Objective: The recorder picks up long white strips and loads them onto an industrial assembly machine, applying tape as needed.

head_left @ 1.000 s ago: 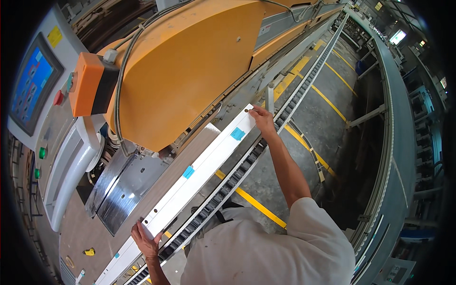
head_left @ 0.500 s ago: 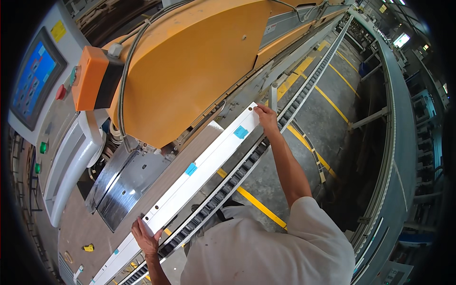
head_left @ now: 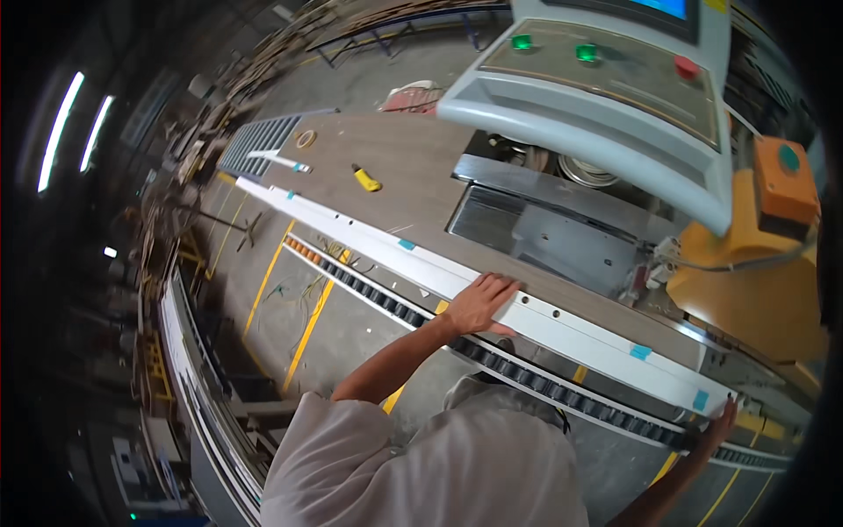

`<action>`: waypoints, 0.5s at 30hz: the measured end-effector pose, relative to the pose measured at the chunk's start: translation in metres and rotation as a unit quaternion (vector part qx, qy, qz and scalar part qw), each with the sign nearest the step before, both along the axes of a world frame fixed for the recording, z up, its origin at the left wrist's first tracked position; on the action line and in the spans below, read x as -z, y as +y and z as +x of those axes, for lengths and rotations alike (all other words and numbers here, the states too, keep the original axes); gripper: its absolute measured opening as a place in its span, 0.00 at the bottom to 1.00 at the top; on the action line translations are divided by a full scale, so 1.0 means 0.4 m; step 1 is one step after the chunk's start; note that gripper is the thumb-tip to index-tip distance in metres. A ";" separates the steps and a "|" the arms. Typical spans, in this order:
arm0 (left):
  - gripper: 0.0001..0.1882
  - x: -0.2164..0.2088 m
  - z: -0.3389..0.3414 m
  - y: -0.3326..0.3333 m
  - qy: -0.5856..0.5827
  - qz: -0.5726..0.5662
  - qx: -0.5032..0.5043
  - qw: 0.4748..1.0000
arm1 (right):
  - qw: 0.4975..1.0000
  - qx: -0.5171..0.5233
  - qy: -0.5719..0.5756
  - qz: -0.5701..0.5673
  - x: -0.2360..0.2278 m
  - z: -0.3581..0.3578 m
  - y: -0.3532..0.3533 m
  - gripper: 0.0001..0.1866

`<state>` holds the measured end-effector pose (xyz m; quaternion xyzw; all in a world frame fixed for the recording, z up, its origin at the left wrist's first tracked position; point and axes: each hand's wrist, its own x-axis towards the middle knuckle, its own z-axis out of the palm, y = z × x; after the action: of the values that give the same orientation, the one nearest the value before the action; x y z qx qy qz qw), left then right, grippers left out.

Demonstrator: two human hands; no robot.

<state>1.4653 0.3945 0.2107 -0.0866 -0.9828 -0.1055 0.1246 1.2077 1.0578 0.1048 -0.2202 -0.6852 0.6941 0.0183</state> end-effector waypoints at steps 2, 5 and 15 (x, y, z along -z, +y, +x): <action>0.51 -0.024 0.030 -0.001 -0.002 0.002 -0.028 1.000 | 1.000 -0.014 0.002 0.026 -0.040 -0.006 -0.065 0.28; 0.52 -0.018 0.018 -0.010 0.011 -0.003 -0.032 0.999 | 0.997 -0.018 0.017 0.073 -0.043 -0.013 -0.032 0.28; 0.52 -0.089 0.060 -0.196 0.099 0.069 -0.079 0.990 | 0.866 0.125 0.129 0.467 -0.141 0.164 -0.125 0.21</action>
<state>1.4894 0.3162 0.2463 -0.0099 -0.9597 -0.1537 0.2350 1.2733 1.0080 0.1613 -0.1784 -0.8875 0.3075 0.2932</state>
